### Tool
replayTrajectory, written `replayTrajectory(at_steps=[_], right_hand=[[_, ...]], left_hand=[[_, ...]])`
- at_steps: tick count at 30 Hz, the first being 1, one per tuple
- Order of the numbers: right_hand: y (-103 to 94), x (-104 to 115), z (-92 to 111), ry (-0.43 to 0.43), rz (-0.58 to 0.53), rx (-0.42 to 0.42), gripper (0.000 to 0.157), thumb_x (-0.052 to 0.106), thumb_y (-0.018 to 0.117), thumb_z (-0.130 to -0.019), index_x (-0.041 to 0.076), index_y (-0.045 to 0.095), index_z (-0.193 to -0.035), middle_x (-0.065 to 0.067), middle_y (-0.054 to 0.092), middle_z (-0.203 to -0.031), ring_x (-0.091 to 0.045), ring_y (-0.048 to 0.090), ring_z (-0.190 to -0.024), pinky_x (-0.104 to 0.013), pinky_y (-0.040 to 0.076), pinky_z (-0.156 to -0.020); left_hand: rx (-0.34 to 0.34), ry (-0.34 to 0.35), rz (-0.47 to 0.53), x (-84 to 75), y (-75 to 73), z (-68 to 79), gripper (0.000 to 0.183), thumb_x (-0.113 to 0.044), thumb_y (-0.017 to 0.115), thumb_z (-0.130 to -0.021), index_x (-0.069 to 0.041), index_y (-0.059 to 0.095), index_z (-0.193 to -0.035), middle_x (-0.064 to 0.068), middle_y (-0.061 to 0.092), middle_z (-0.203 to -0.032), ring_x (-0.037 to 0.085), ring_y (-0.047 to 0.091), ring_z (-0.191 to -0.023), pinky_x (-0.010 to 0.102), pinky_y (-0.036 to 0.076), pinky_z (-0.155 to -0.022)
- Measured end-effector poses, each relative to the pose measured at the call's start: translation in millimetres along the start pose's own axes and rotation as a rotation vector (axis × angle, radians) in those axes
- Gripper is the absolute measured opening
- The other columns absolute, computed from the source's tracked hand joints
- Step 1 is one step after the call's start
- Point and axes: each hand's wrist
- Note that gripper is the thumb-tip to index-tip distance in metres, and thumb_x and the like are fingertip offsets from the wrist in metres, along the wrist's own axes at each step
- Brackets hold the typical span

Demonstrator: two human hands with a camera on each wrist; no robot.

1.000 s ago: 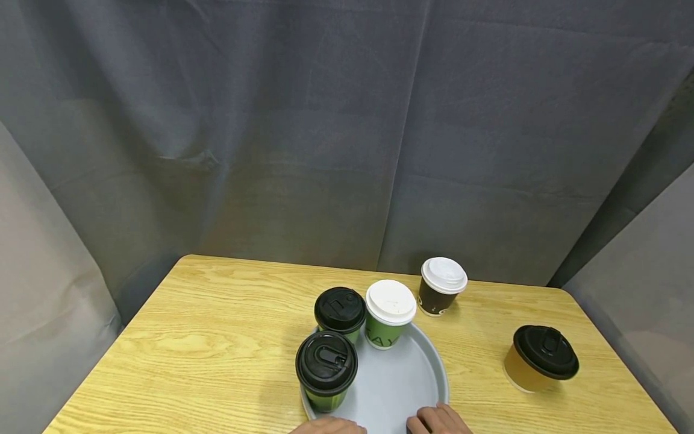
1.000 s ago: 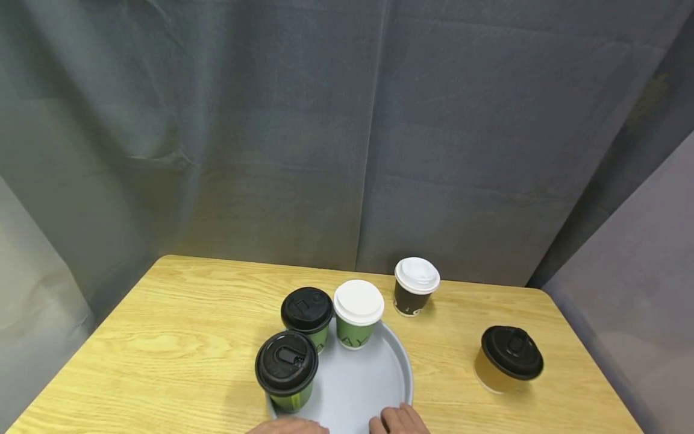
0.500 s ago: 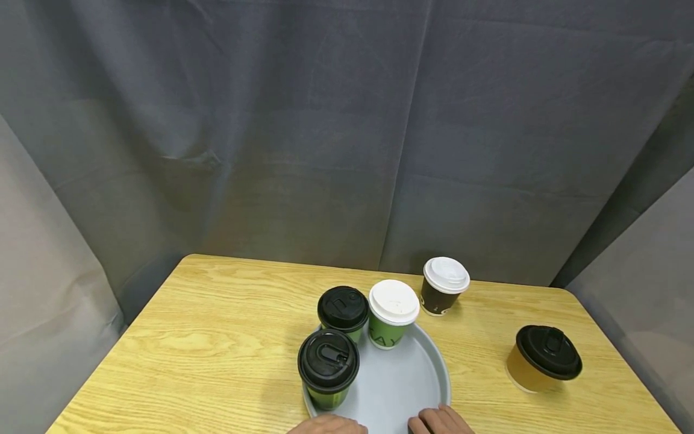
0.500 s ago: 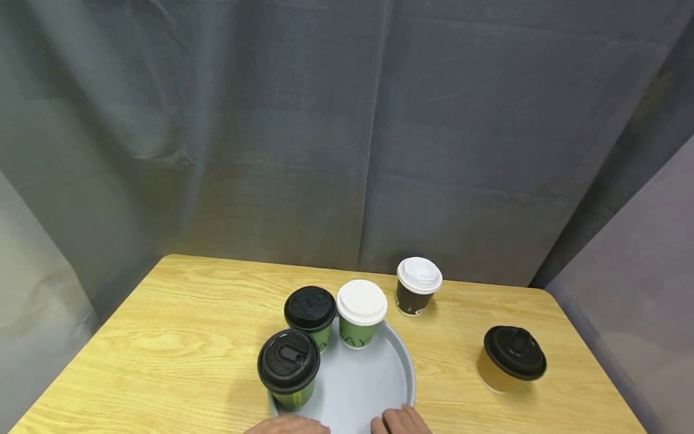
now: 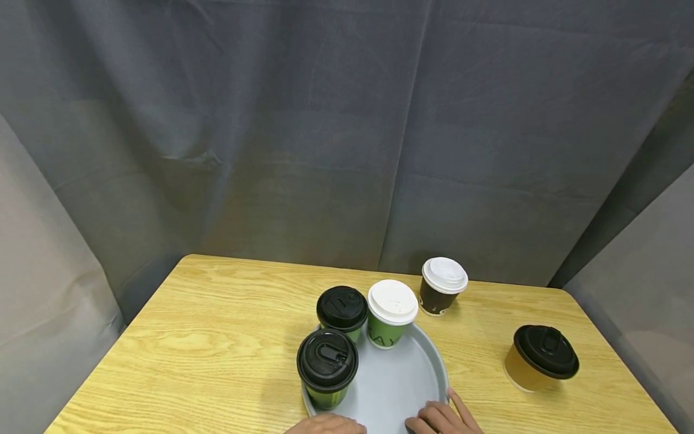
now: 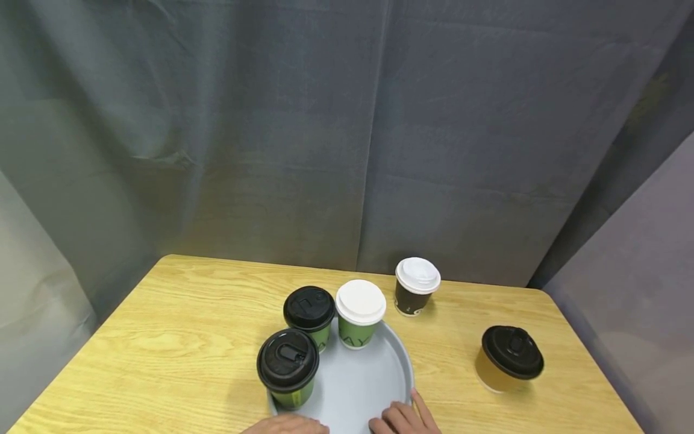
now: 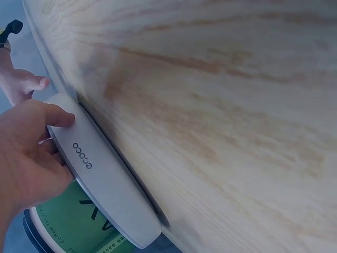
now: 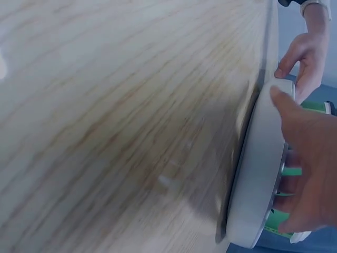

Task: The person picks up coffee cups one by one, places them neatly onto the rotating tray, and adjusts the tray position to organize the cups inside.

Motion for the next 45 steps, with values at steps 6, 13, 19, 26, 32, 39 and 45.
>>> replayTrajectory(at_steps=[6,13,19,26,32,39,45], right_hand=[[-13.9,-6.5,-8.7,-0.019,-0.045,0.025,0.042,0.070,0.071,-0.078,0.032,0.069,-0.096,0.020,0.058,-0.096,-0.013,0.062,-0.094,-0.051,0.055,-0.082],[-30.8,-13.1,-12.3,0.046,-0.072,-0.056,0.056,0.065,0.081,-0.070,0.025,0.071,-0.108,0.020,0.057,-0.106,-0.006,0.058,-0.095,-0.033,0.056,-0.073],[-40.6,-9.9,-14.6,0.235,-0.068,-0.096,0.060,0.049,0.090,-0.066,0.024,0.071,-0.116,0.012,0.060,-0.112,-0.011,0.060,-0.098,-0.037,0.057,-0.071],[-47.8,-24.0,-19.4,0.275,-0.099,-0.105,0.061,0.035,0.094,-0.063,0.017,0.070,-0.116,-0.006,0.062,-0.115,-0.025,0.063,-0.097,-0.046,0.055,-0.068],[-58.6,-39.1,-17.5,0.362,-0.153,-0.077,0.063,0.032,0.093,-0.067,0.013,0.067,-0.121,-0.017,0.058,-0.122,-0.037,0.061,-0.103,-0.056,0.055,-0.072],[-69.0,-49.0,-13.7,0.467,-0.171,-0.037,0.067,0.035,0.089,-0.074,0.010,0.060,-0.130,-0.018,0.052,-0.128,-0.039,0.054,-0.110,-0.064,0.051,-0.078],[-74.3,-57.7,-9.1,0.504,-0.170,-0.052,0.072,0.031,0.089,-0.075,0.007,0.055,-0.134,-0.016,0.053,-0.127,-0.039,0.052,-0.113,-0.063,0.049,-0.080]], left_hand=[[-0.019,-0.002,0.001,-0.1,1.6,0.7,0.023,-0.030,0.054,-0.103,-0.017,0.063,-0.120,-0.008,0.066,-0.114,0.000,0.057,-0.111,0.017,0.045,-0.094],[-0.043,0.042,-0.001,3.3,2.7,2.7,0.023,-0.028,0.056,-0.102,-0.016,0.064,-0.121,-0.007,0.066,-0.116,0.001,0.057,-0.112,0.017,0.045,-0.095],[-0.030,0.036,0.017,3.9,2.8,3.3,0.024,-0.028,0.055,-0.103,-0.017,0.063,-0.122,-0.007,0.066,-0.117,0.001,0.057,-0.113,0.017,0.045,-0.095],[-0.041,0.031,0.037,2.8,2.8,3.7,0.024,-0.028,0.056,-0.102,-0.016,0.064,-0.122,-0.007,0.066,-0.117,0.001,0.057,-0.112,0.017,0.045,-0.095],[-0.034,0.011,0.033,2.2,2.1,3.4,0.023,-0.028,0.056,-0.102,-0.017,0.064,-0.121,-0.008,0.066,-0.116,0.001,0.057,-0.111,0.017,0.045,-0.095],[0.056,0.059,-0.024,6.9,-3.3,0.1,0.024,-0.028,0.052,-0.104,-0.015,0.063,-0.122,-0.006,0.065,-0.117,0.001,0.056,-0.114,0.017,0.042,-0.098],[0.063,0.061,-0.025,6.6,-4.3,-0.8,0.025,-0.028,0.051,-0.104,-0.015,0.063,-0.122,-0.006,0.065,-0.116,0.001,0.056,-0.113,0.017,0.043,-0.097]])
Point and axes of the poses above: each hand's wrist, its own z-axis away from the middle knuckle, its own y-axis out of the palm, x = y × z
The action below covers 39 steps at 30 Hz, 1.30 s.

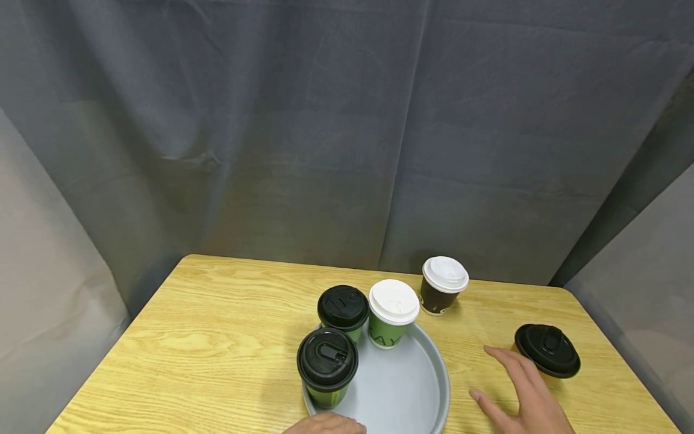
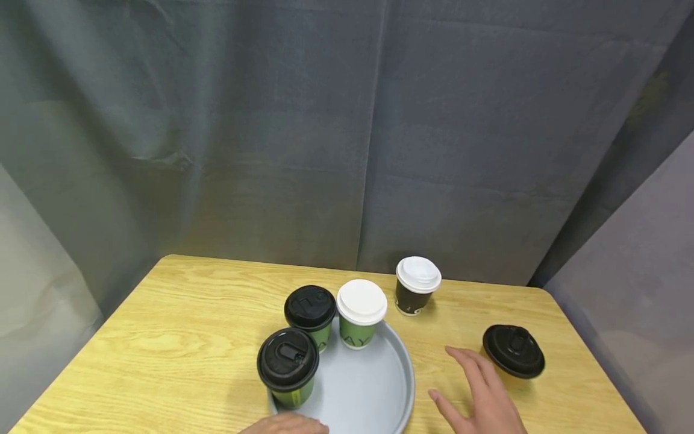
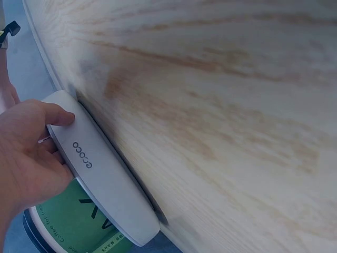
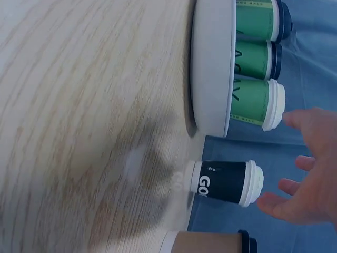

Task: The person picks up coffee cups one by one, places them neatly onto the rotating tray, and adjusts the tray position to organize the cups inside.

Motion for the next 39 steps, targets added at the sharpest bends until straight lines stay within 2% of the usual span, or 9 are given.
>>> replayTrajectory(at_steps=[4,12,19,26,33,39], right_hand=[[-3.3,-7.7,-0.2,0.014,-0.003,-0.020,0.074,0.027,0.090,-0.073,0.003,0.054,-0.133,-0.018,0.055,-0.126,-0.042,0.050,-0.114,-0.062,0.048,-0.081],[-7.1,-18.7,0.9,0.050,-0.001,-0.071,0.078,0.023,0.090,-0.073,-0.003,0.051,-0.134,-0.024,0.054,-0.127,-0.044,0.049,-0.112,-0.060,0.045,-0.083],[-8.7,-22.9,4.7,0.188,0.030,-0.060,0.070,0.029,0.086,-0.079,-0.006,0.054,-0.130,-0.025,0.056,-0.119,-0.042,0.057,-0.099,-0.059,0.053,-0.075],[-13.2,-37.4,6.4,0.247,-0.006,-0.060,0.069,0.027,0.083,-0.083,-0.012,0.051,-0.129,-0.032,0.055,-0.118,-0.050,0.058,-0.098,-0.061,0.053,-0.076],[-21.1,-59.6,5.6,0.209,-0.109,-0.079,0.073,0.016,0.084,-0.081,-0.019,0.043,-0.131,-0.041,0.049,-0.121,-0.062,0.055,-0.097,-0.062,0.054,-0.067],[-24.8,-68.0,6.0,0.317,-0.125,-0.087,0.082,0.021,0.083,-0.082,-0.023,0.037,-0.135,-0.044,0.045,-0.122,-0.065,0.052,-0.098,-0.059,0.055,-0.064]], left_hand=[[0.001,-0.019,0.034,-0.8,-0.1,-0.3,0.025,-0.028,0.051,-0.104,-0.015,0.063,-0.122,-0.007,0.066,-0.116,0.001,0.056,-0.112,0.017,0.043,-0.096],[0.017,0.000,0.027,-0.7,-3.8,-2.6,0.025,-0.026,0.051,-0.104,-0.013,0.063,-0.121,-0.005,0.066,-0.114,0.001,0.057,-0.111,0.016,0.043,-0.096],[-0.010,-0.014,0.033,-2.0,-0.9,-0.8,0.024,-0.028,0.051,-0.104,-0.016,0.064,-0.120,-0.007,0.065,-0.115,0.001,0.056,-0.112,0.016,0.043,-0.096],[-0.057,0.001,0.011,-1.4,2.0,0.9,0.021,-0.028,0.053,-0.103,-0.019,0.063,-0.119,-0.010,0.064,-0.115,-0.003,0.054,-0.112,0.015,0.042,-0.097],[-0.071,-0.001,0.015,-2.0,2.1,0.9,0.021,-0.027,0.054,-0.103,-0.018,0.063,-0.119,-0.010,0.064,-0.114,-0.002,0.055,-0.112,0.015,0.042,-0.096],[-0.057,0.006,0.027,-1.3,1.6,0.6,0.022,-0.028,0.052,-0.104,-0.017,0.063,-0.120,-0.009,0.064,-0.114,-0.002,0.055,-0.112,0.016,0.042,-0.097]])
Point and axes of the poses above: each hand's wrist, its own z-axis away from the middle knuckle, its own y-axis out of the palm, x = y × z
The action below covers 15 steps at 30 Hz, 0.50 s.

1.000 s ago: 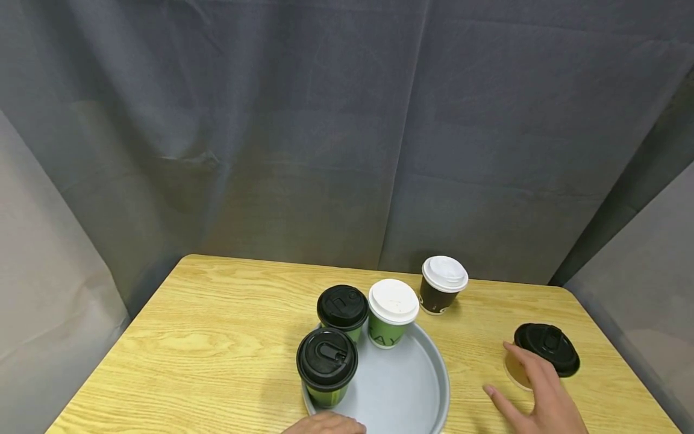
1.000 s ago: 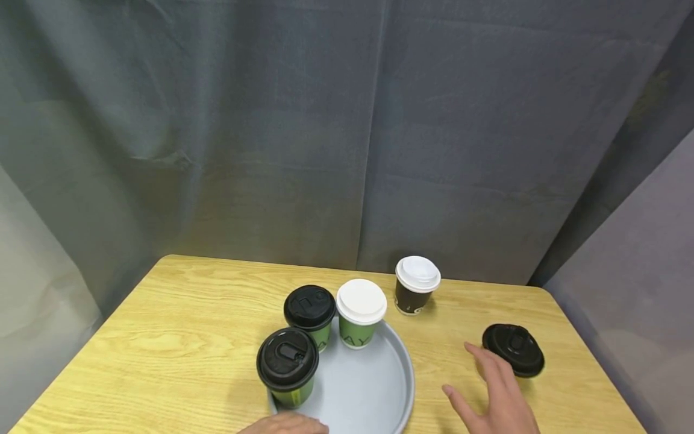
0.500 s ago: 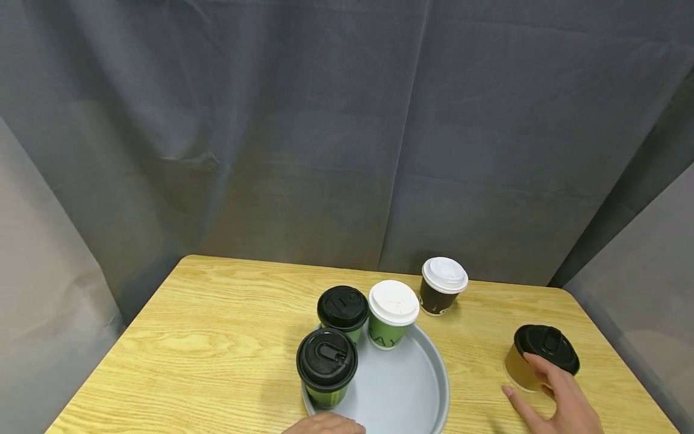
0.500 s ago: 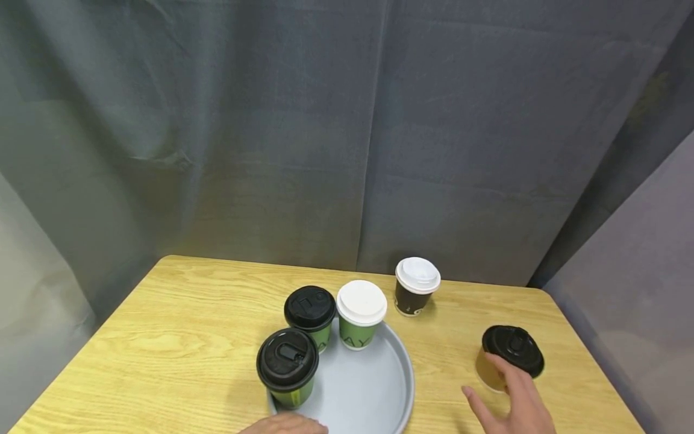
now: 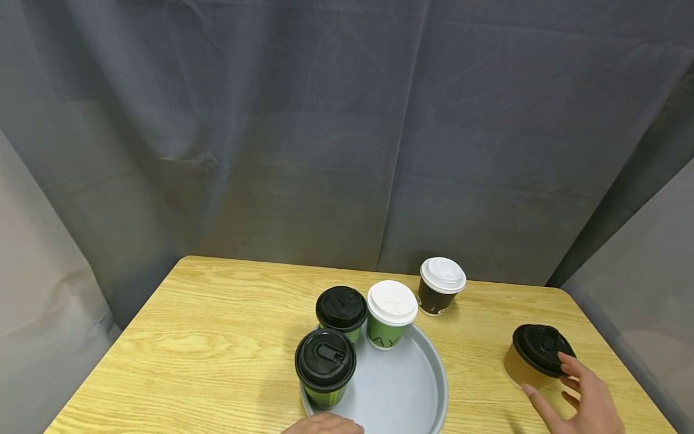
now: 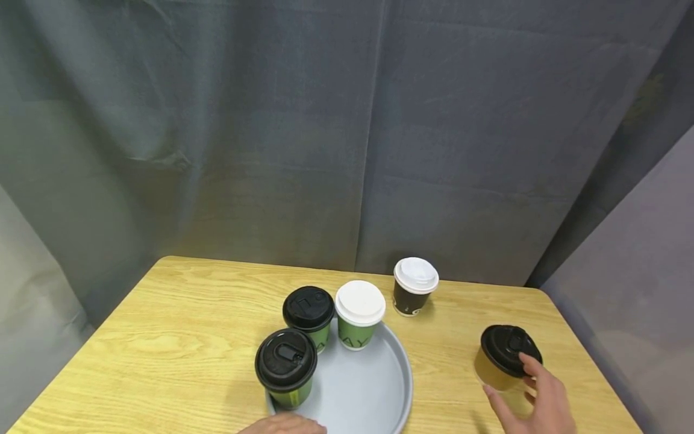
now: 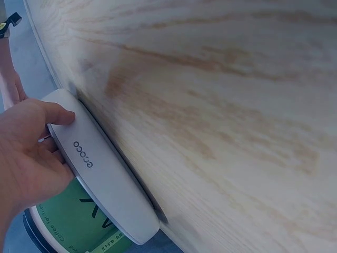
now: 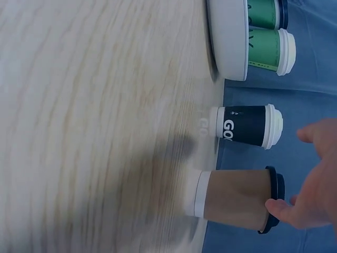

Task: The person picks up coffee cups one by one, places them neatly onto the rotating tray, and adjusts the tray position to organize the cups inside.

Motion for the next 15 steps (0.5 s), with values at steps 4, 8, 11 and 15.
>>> replayTrajectory(at_steps=[4,8,11,15], right_hand=[[-1.4,-4.1,-1.4,0.056,-0.017,-0.003,0.085,0.022,0.083,-0.083,-0.023,0.034,-0.136,-0.045,0.043,-0.121,-0.065,0.051,-0.098,-0.058,0.055,-0.063],[-3.3,-10.5,-5.1,0.136,-0.050,0.013,0.086,0.024,0.081,-0.085,-0.024,0.032,-0.137,-0.045,0.040,-0.125,-0.066,0.049,-0.102,-0.058,0.055,-0.065],[-2.3,-14.3,-6.8,0.221,-0.074,0.009,0.093,0.026,0.081,-0.085,-0.022,0.026,-0.142,-0.045,0.036,-0.131,-0.063,0.046,-0.108,-0.050,0.057,-0.063],[-0.7,-14.7,-7.8,0.364,-0.105,0.003,0.103,0.028,0.080,-0.085,-0.017,0.014,-0.149,-0.044,0.027,-0.139,-0.061,0.040,-0.117,-0.047,0.056,-0.068]], left_hand=[[-0.002,-0.010,0.013,-0.6,0.3,0.5,0.023,-0.028,0.052,-0.104,-0.017,0.063,-0.120,-0.009,0.065,-0.115,-0.002,0.055,-0.112,0.016,0.043,-0.096],[-0.010,-0.016,0.013,-1.1,1.0,0.4,0.022,-0.028,0.053,-0.103,-0.018,0.063,-0.120,-0.010,0.064,-0.115,-0.002,0.055,-0.112,0.016,0.043,-0.096],[-0.008,-0.009,0.005,-0.5,1.2,0.1,0.022,-0.028,0.053,-0.103,-0.018,0.063,-0.120,-0.010,0.064,-0.115,-0.002,0.055,-0.112,0.016,0.043,-0.096],[0.008,-0.010,0.003,-0.1,-0.1,-0.2,0.023,-0.028,0.052,-0.104,-0.017,0.062,-0.121,-0.009,0.065,-0.114,-0.002,0.055,-0.112,0.016,0.043,-0.097]])
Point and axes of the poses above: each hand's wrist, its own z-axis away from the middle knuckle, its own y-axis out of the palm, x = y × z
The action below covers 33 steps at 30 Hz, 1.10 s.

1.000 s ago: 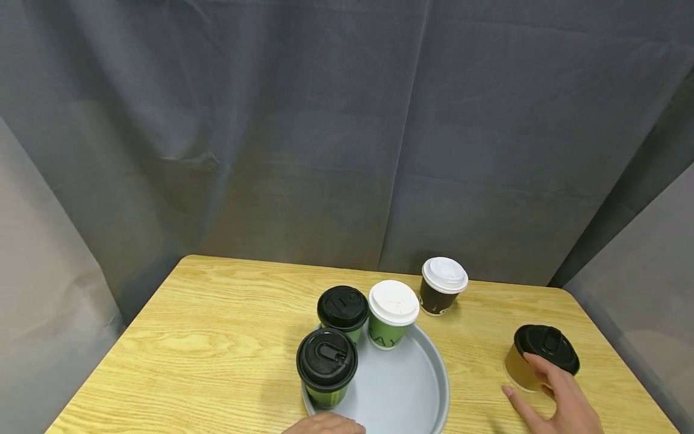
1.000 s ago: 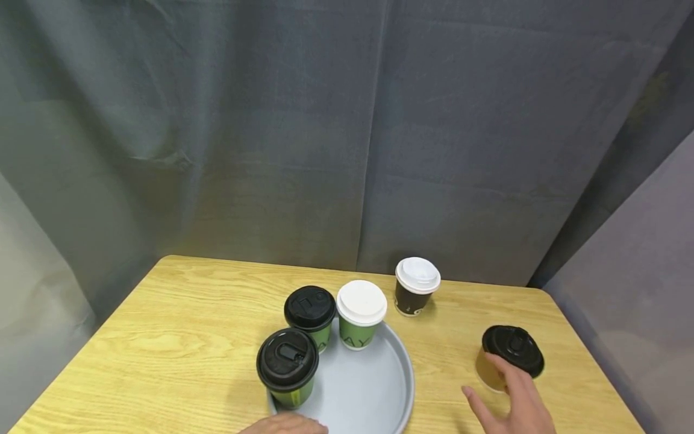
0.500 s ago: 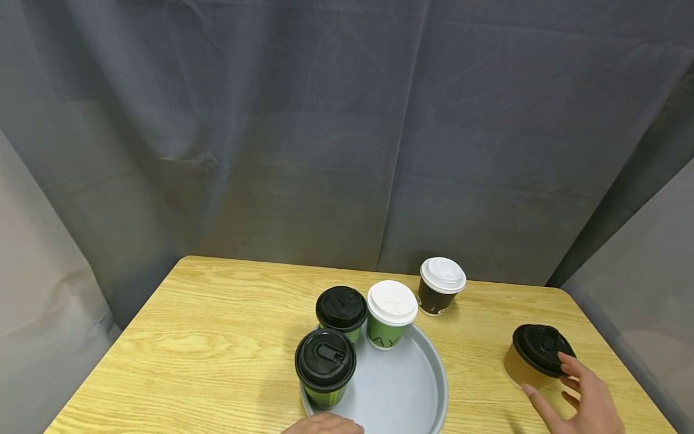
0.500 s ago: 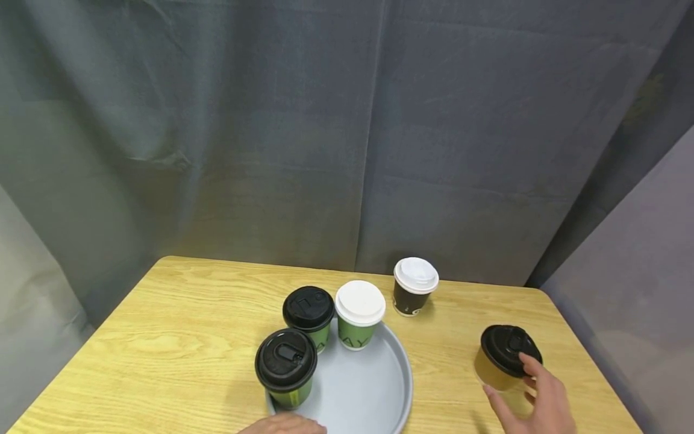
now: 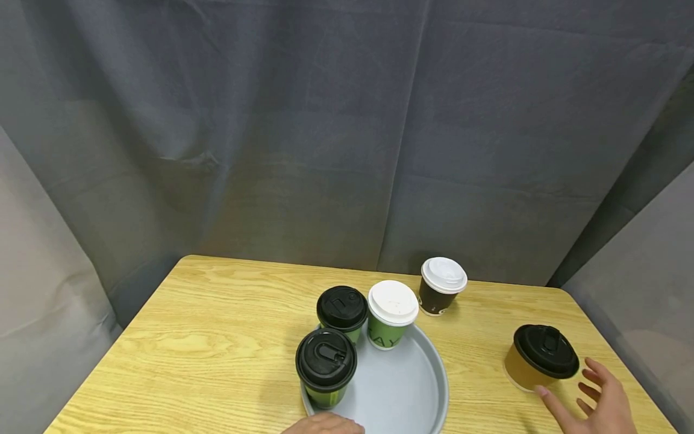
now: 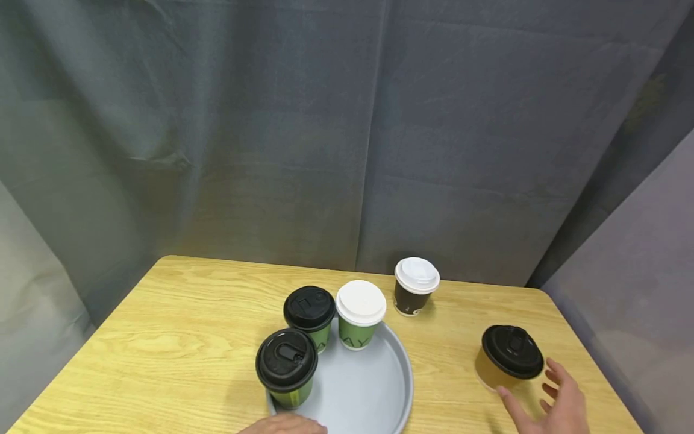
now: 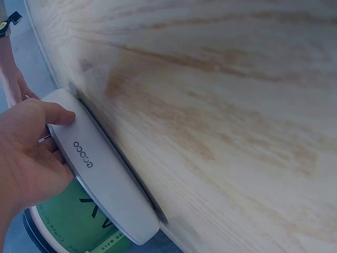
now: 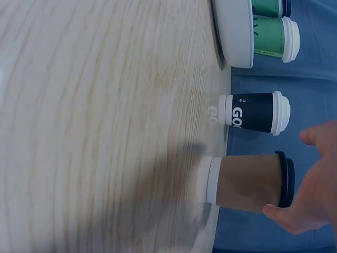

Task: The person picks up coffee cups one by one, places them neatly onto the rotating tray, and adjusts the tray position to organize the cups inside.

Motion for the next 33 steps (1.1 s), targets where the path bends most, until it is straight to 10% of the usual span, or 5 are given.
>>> replayTrajectory(at_steps=[15,33], right_hand=[[-0.2,-11.8,-13.0,0.159,-0.031,0.134,0.108,0.028,0.073,-0.091,-0.014,-0.006,-0.151,-0.045,0.008,-0.147,-0.060,0.029,-0.126,-0.068,0.036,-0.100],[1.5,-40.8,-27.9,0.279,-0.058,0.298,0.117,0.040,0.070,-0.092,-0.012,-0.018,-0.149,-0.045,0.010,-0.138,-0.063,0.032,-0.121,-0.057,0.052,-0.080]], left_hand=[[0.058,0.031,-0.052,1.6,-4.7,-3.1,0.022,-0.025,0.052,-0.103,-0.015,0.063,-0.119,-0.007,0.065,-0.112,-0.001,0.056,-0.110,0.014,0.041,-0.096],[0.052,0.047,-0.063,2.0,-4.0,-2.1,0.023,-0.026,0.053,-0.103,-0.015,0.064,-0.120,-0.006,0.065,-0.115,0.000,0.057,-0.110,0.015,0.041,-0.096]])
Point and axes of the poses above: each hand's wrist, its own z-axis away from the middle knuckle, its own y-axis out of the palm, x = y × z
